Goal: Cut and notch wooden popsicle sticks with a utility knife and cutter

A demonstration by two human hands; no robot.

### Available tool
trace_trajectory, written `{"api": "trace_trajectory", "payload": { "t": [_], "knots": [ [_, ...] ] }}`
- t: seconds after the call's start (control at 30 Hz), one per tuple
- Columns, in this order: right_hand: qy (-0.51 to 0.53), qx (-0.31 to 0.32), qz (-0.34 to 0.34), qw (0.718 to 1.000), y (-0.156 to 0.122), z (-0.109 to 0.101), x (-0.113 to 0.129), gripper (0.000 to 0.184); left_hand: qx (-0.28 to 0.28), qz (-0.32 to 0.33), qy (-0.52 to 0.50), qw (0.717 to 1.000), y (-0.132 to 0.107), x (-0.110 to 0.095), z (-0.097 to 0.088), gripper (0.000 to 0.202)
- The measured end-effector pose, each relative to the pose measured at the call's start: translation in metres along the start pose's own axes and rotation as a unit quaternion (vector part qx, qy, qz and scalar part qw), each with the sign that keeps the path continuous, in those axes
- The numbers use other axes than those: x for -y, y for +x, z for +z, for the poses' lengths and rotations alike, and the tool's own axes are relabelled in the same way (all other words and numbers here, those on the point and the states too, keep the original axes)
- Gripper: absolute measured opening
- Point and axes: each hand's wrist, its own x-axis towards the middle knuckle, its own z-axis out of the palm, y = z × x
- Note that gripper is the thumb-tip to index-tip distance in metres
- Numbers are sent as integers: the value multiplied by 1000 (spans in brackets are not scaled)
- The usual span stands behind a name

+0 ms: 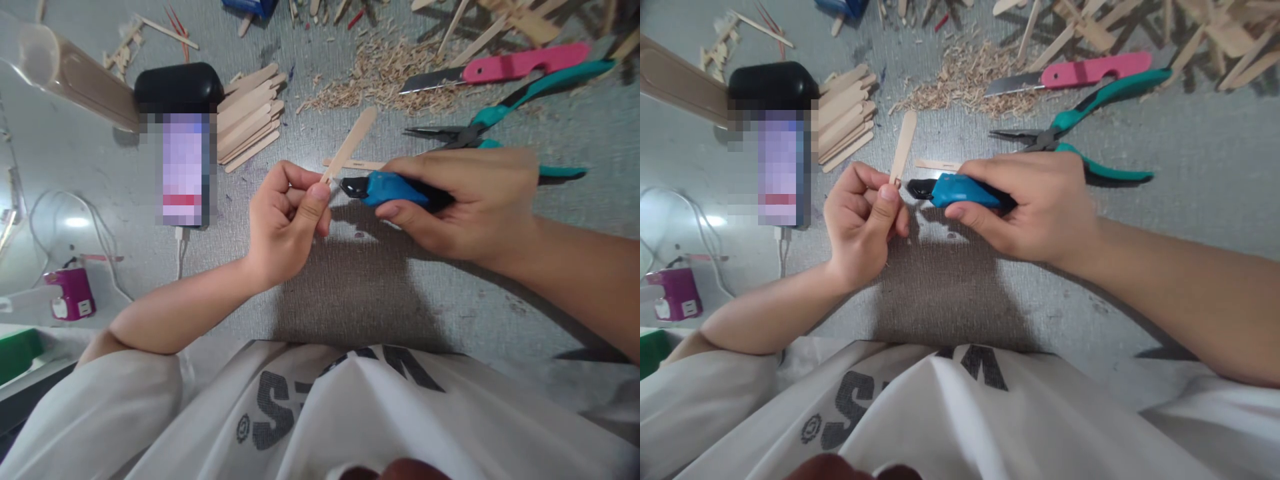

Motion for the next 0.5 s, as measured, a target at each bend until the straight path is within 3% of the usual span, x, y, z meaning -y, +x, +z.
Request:
{"api": "trace_trajectory", "payload": {
  "t": [0.1,0.27,0.4,0.5],
  "knots": [
    [-4,-2,-4,1000,-1,2,0,36,-4,-6,10,1000,0,-2,0,37],
    [72,-138,5,988,-3,7,0,38,-8,-5,56,998,-2,-2,1,41],
    [68,-140,9,988,-2,4,2,32,32,24,110,993,-6,3,-1,32],
    [55,-100,21,993,-1,0,5,19,76,48,171,981,-8,2,-2,20]
  ]
}}
